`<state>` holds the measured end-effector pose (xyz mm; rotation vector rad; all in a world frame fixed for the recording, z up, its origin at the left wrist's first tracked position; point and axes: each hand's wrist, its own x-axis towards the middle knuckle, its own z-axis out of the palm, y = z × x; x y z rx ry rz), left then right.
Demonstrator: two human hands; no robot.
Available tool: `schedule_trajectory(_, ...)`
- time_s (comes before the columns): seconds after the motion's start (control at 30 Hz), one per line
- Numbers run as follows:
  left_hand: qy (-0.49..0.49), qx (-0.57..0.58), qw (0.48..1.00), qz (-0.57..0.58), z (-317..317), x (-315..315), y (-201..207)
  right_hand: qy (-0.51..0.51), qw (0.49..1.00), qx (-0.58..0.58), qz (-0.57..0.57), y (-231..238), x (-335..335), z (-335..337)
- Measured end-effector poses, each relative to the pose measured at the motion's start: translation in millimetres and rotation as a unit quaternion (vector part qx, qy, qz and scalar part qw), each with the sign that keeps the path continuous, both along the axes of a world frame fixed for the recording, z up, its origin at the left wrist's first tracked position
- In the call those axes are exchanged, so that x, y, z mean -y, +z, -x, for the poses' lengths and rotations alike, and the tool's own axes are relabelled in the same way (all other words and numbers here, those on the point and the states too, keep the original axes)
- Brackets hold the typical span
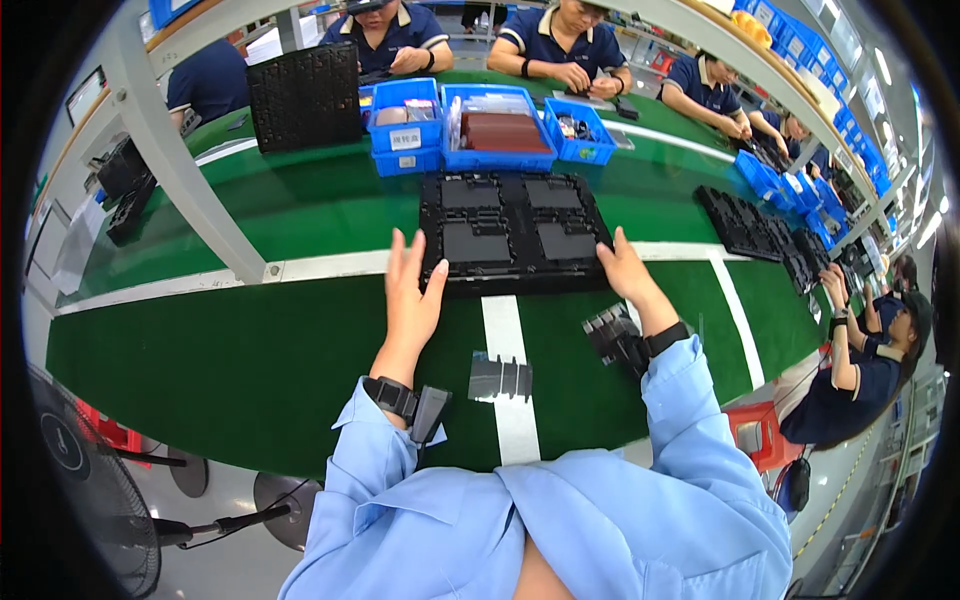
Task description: Assembling black plastic electronic components at a factory workbench.
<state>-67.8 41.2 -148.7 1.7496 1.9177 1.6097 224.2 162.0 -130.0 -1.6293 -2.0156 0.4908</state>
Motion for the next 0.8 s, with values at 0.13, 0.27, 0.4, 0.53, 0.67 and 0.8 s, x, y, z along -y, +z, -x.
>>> schedule_trajectory(0.13, -0.216, -0.082, 0.973, -0.005, -11.5, 29.3, 38.9, -0.019, 0.983, -0.162, -0.084, 25.5, 40.9, -11.1)
schedule_trajectory(0.27, -0.397, -0.133, 0.899, 0.126, -30.3, 41.5, 43.9, 0.019, 0.955, -0.296, 0.000, 38.5, 93.2, -8.7)
schedule_trajectory(0.4, -0.386, -0.185, 0.883, 0.189, -36.0, 45.4, 29.0, 0.039, 0.942, -0.299, 0.148, 35.1, 125.7, -8.5)
schedule_trajectory(0.53, -0.381, -0.221, 0.882, 0.170, -40.8, 51.8, 24.6, 0.059, 0.949, -0.279, 0.138, 35.6, 125.4, -8.6)
schedule_trajectory(0.67, -0.352, -0.229, 0.891, 0.172, -36.0, 60.2, 18.8, 0.104, 0.969, -0.188, 0.121, 63.1, 95.5, 24.0)
schedule_trajectory(0.8, -0.344, -0.213, 0.895, 0.188, -30.6, 62.7, 22.1, 0.239, 0.963, -0.126, -0.001, 70.0, 45.3, 74.0)
